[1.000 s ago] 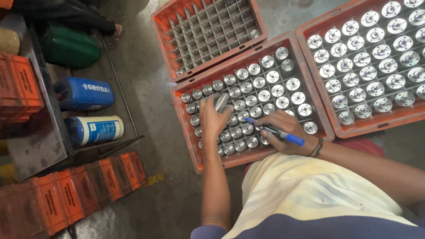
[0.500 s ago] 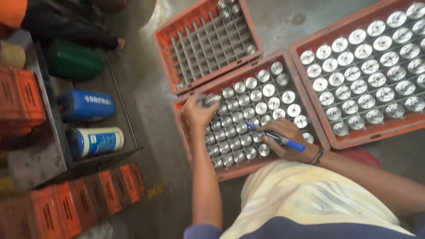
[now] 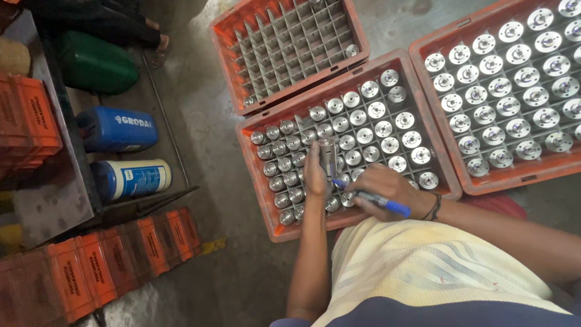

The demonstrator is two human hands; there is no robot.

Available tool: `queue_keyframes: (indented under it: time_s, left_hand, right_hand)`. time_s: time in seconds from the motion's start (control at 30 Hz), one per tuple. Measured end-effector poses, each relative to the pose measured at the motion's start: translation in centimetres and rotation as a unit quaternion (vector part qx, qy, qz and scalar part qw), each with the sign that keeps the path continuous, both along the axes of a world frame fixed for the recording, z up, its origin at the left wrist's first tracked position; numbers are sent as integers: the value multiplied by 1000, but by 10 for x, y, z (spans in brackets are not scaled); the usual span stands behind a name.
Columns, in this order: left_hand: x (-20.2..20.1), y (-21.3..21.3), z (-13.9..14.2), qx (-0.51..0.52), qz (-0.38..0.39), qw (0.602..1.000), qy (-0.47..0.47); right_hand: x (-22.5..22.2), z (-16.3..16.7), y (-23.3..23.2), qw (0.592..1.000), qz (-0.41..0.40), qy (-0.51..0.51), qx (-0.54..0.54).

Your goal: The person picks small cylindrical metal parts from an orange crate, marks each with a blue marker, and places them back into the crate. The person continues this process across multiple crates, systematically marking each part.

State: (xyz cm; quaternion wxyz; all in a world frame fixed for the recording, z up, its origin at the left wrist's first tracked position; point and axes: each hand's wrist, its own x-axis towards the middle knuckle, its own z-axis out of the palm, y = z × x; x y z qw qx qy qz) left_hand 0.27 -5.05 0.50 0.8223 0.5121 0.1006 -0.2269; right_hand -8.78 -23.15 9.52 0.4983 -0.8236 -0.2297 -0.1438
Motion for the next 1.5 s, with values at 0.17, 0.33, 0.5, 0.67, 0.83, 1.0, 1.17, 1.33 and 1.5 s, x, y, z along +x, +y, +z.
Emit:
queue_keyframes:
  time_s: [0.17, 0.33, 0.5, 0.67, 0.83, 1.0, 1.17, 1.33, 1.5]
  left_hand:
    - [-3, 2, -10, -5, 4, 1000, -25]
    - [-2, 6, -12, -80, 10, 996, 25]
    - [31, 19, 12, 172, -72, 977, -103]
    - [59, 32, 45, 525, -45, 781, -335]
    - [71, 31, 51, 654, -36, 683, -324]
    - [98, 43, 47, 718, -84, 652, -230]
    - [98, 81, 59, 317, 35, 855, -409]
    - [49, 43, 28, -221, 28, 975, -5]
    - [9, 5, -18, 35, 16, 999, 4]
  right_hand:
    - [-9, -8, 1, 999, -18, 31, 14]
    - [-11, -6, 1, 998, -29, 50, 34]
    - [-9, -4, 0, 997, -43, 52, 44]
    - [-7, -4, -6, 993, -77, 76, 51]
    - [-6, -5, -7, 993, -84, 70, 39]
    - [-3, -6, -11, 994, -83, 62, 37]
    - [1, -1, -15, 990, -119, 48, 65]
    - [11, 6, -5, 999, -28, -31, -33]
    - [19, 4, -2, 998, -26, -47, -16]
